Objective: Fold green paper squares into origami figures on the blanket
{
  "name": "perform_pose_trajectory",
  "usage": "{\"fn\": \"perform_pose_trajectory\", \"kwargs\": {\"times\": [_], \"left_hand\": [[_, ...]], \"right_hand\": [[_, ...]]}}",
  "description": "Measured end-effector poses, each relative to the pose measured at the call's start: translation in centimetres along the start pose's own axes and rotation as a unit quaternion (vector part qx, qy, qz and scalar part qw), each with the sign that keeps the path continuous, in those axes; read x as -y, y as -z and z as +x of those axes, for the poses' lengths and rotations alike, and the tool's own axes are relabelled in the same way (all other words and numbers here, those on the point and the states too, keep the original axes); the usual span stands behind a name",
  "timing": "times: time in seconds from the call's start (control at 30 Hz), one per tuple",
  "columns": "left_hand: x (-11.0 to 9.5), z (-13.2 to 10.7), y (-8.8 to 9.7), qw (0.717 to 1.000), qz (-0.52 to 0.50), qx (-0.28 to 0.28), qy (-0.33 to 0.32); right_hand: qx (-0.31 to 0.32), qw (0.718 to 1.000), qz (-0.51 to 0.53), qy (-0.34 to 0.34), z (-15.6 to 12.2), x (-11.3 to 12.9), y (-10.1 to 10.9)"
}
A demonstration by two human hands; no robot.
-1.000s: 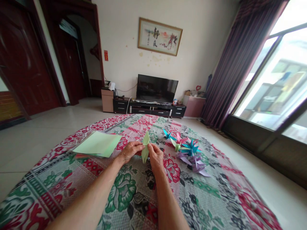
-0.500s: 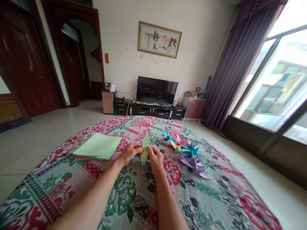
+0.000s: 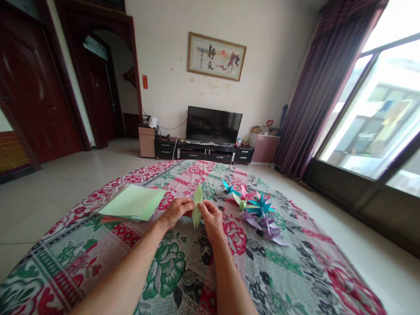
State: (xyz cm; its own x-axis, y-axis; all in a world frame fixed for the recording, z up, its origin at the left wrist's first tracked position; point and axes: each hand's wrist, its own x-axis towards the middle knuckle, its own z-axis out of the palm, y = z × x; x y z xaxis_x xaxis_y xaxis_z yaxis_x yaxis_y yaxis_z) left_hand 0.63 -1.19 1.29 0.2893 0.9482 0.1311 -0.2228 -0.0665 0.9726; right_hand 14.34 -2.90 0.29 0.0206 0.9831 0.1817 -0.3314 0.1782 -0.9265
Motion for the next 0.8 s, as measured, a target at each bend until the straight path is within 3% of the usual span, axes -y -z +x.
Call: {"fn": "perform_pose_trajectory", "kwargs": {"times": [0.67, 0.8], "left_hand": [[-0.9, -0.7, -0.2, 0.999, 0.012, -0.029, -0.011], [-0.7, -0.6, -0.1, 0.999, 0.027, -0.024, -0.002]], "right_hand": [[0.063, 0.997, 0.003, -0.036, -0.5, 0.8, 0.1], [0.048, 0.998, -0.009, -0.036, -0.6, 0.9, 0.1]]}}
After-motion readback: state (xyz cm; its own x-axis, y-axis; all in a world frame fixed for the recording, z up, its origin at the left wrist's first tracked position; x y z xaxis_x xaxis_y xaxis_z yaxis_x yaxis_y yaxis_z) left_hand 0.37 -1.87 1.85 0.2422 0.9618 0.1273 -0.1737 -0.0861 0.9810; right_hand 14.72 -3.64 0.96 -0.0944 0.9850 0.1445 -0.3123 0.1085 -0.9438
